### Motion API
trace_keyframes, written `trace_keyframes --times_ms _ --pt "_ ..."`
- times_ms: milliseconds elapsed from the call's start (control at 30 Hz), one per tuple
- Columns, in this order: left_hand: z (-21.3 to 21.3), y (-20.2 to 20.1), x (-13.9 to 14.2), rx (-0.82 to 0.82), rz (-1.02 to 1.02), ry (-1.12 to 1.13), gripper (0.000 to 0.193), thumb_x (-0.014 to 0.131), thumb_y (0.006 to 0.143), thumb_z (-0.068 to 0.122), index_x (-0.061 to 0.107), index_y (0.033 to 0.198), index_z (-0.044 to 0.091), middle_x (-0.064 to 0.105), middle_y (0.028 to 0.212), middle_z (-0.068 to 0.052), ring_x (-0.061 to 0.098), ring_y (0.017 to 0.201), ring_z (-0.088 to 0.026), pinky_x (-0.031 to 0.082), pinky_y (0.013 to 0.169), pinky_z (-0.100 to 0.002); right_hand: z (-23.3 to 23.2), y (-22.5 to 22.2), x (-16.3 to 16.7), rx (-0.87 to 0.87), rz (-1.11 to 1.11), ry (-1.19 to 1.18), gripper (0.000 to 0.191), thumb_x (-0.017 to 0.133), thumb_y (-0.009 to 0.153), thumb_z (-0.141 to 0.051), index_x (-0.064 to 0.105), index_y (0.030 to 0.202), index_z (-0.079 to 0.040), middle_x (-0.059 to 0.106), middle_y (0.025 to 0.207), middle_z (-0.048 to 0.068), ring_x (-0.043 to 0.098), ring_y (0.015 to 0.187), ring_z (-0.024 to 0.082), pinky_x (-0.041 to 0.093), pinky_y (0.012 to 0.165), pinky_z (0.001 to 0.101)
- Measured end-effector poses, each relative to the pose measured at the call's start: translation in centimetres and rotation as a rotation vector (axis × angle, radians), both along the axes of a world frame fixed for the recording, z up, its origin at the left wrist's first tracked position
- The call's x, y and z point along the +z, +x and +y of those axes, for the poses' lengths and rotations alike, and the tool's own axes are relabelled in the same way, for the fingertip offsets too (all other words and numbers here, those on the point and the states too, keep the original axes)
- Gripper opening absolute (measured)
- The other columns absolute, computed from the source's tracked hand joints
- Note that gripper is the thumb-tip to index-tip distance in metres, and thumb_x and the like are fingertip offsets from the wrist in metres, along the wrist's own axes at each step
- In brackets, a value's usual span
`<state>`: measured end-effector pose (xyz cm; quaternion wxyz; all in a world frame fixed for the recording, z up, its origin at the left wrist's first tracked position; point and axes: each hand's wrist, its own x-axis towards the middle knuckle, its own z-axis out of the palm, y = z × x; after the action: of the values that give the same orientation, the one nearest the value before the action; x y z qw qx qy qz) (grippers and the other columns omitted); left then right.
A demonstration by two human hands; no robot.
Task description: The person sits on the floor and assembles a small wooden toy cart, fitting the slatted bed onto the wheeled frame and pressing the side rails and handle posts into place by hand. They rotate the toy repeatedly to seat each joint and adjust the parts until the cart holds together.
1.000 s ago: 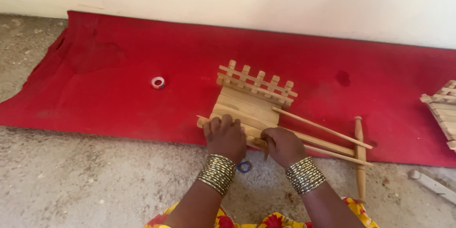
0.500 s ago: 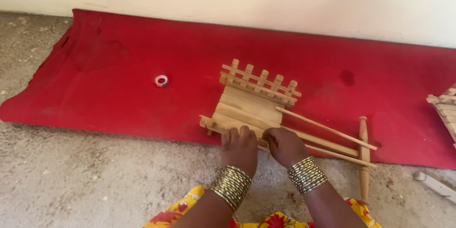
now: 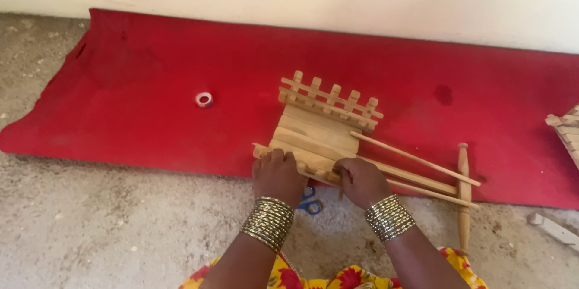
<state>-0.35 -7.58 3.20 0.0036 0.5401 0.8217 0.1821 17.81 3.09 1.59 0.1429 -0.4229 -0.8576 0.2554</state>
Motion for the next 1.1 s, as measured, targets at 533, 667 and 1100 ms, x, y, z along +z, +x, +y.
trace_keyframes --times_ms 533,667,1100 --pt "1.0 1.7 -2.5 0.025 0.057 -0.238 0.053 0.056 0.091 0.022 0.054 0.139 -0.001 0.065 0.112 -0.014 0.063 0.108 -0.031 0.044 0.103 -0.047 0.0 0.3 -0.9 0.018 -0.033 0.023 0.018 0.061 0.09 -0.013 0.073 0.103 -0.009 0.075 0.1 0.014 0.072 0.092 0.033 0.058 0.081 0.0431" --pt "0.9 2.3 -3.5 0.012 0.162 -0.224 0.051 0.055 0.092 0.024 0.054 0.137 -0.001 0.062 0.125 -0.022 0.064 0.107 -0.034 0.041 0.107 -0.049 0.0 0.4 -1.2 0.016 -0.045 0.066 0.017 0.062 0.089 -0.013 0.073 0.101 -0.009 0.074 0.098 0.015 0.071 0.092 0.034 0.057 0.081 0.0441" --pt "1.0 -4.9 -1.8 0.048 -0.026 0.199 0.021 0.059 0.089 0.016 0.069 0.104 0.006 0.071 0.103 -0.014 0.069 0.097 -0.033 0.053 0.091 -0.048 0.4 0.5 -1.2 0.001 -0.009 -0.009 0.017 0.062 0.09 -0.013 0.073 0.102 -0.009 0.075 0.098 0.014 0.073 0.092 0.031 0.058 0.082 0.0417"
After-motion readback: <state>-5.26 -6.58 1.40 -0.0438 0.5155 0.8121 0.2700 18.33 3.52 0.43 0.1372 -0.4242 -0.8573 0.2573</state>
